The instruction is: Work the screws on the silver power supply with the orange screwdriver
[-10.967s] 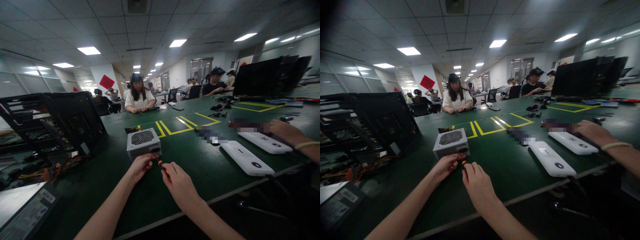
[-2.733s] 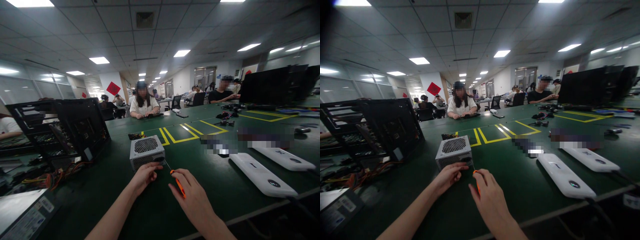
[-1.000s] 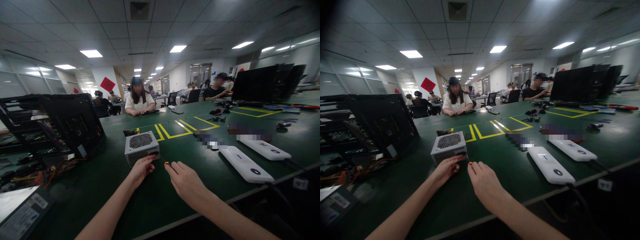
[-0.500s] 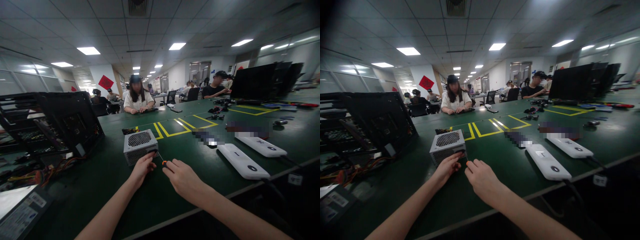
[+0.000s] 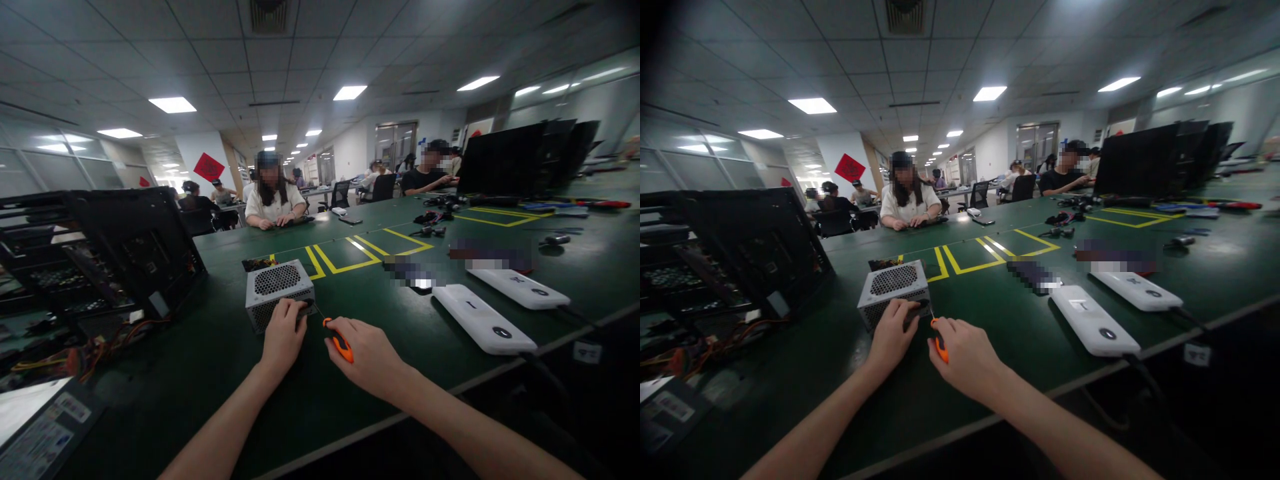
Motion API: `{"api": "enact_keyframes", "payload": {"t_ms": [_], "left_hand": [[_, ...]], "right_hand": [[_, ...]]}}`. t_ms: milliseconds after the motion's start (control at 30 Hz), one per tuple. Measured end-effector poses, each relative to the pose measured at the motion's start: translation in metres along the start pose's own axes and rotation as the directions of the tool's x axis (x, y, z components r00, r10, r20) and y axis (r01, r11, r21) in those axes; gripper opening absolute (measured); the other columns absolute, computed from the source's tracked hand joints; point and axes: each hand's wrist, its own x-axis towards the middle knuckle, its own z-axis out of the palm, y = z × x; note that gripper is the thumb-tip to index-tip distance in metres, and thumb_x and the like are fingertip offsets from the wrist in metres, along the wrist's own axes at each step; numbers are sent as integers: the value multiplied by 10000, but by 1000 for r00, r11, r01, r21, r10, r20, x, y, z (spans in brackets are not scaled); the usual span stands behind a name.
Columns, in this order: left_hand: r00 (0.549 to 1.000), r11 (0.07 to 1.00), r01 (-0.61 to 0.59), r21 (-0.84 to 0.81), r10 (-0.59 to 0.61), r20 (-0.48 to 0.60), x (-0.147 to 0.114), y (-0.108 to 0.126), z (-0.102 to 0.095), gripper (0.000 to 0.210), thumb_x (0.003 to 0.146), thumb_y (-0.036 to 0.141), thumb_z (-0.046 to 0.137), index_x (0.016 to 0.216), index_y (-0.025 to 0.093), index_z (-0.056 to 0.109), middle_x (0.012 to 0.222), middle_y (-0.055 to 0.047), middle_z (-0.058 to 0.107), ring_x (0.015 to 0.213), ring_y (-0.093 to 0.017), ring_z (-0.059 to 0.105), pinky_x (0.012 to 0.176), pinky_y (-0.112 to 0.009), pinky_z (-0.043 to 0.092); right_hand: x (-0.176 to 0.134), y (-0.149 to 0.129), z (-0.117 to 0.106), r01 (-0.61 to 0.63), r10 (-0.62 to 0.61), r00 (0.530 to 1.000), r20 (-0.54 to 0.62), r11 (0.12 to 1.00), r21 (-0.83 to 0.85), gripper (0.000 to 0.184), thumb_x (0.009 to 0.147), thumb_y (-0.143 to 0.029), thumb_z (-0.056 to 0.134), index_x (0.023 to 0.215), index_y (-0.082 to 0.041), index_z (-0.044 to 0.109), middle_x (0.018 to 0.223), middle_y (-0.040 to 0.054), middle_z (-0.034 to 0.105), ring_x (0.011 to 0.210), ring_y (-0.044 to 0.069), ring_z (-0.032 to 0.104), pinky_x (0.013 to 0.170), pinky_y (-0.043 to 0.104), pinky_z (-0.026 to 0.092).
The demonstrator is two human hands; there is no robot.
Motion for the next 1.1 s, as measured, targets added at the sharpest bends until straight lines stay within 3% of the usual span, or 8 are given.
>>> {"api": "enact_keyframes", "payload": {"t_ms": [100,200,367,467,600,700,967,1100], "left_hand": [[963,894,-222,388,264,-57,5,1,-2,322,776,208,536,1096,207,564,1235,-141,476,1179,-304,384,958,-477,272],[946,825,-268,498,324,-27,8,-3,-2,275,792,201,524,1063,211,566,1292,-142,439,1228,-286,348,974,-473,235],[942,819,-273,505,335,-34,9,-7,-5,200,818,179,473,974,221,590,1267,-118,490,1191,-264,403,934,-459,253],[936,800,-291,524,351,-16,9,-6,-6,192,815,170,473,952,222,597,1257,-121,501,1187,-273,405,918,-467,254],[931,786,-297,542,364,-16,9,-6,-6,189,819,169,466,937,222,603,1250,-121,508,1188,-272,401,910,-469,253],[928,781,-305,545,373,-16,9,-7,-6,192,818,169,466,939,221,605,1237,-122,517,1181,-274,406,909,-469,254],[925,775,-319,546,380,0,9,-5,-8,182,836,189,443,921,219,601,1229,-112,527,1180,-263,412,911,-465,251],[926,780,-312,543,377,-9,10,-5,-8,186,823,182,461,929,218,609,1223,-116,530,1172,-271,414,910,-471,250]], "right_hand": [[-1,0,4,-34,34,999,-17,999,29,198,871,-293,442,976,-148,525,826,55,608,758,164,587,690,288,467],[-3,0,9,0,1,999,-42,1000,9,212,870,-283,442,998,-138,528,833,59,601,756,160,576,682,277,461],[-6,1,14,164,-166,986,-16,981,-103,169,776,-136,510,929,-159,579,855,60,562,775,166,518,681,281,437],[-6,1,11,202,-199,979,40,972,-122,134,744,-130,548,863,-177,589,881,62,547,808,181,504,687,295,432],[-3,3,8,66,-65,997,-33,998,21,209,826,-293,519,998,-176,534,861,52,564,778,171,536,685,299,447],[0,5,8,-19,29,997,-70,991,133,181,842,-249,483,998,-157,489,816,34,577,711,142,553,655,268,455],[-2,8,5,220,-214,974,70,972,-82,118,732,-121,536,837,-172,558,862,52,541,776,163,492,676,279,420],[-3,6,3,226,-217,972,89,969,-104,93,753,-158,547,839,-180,575,873,55,535,778,159,493,660,268,411]]}}
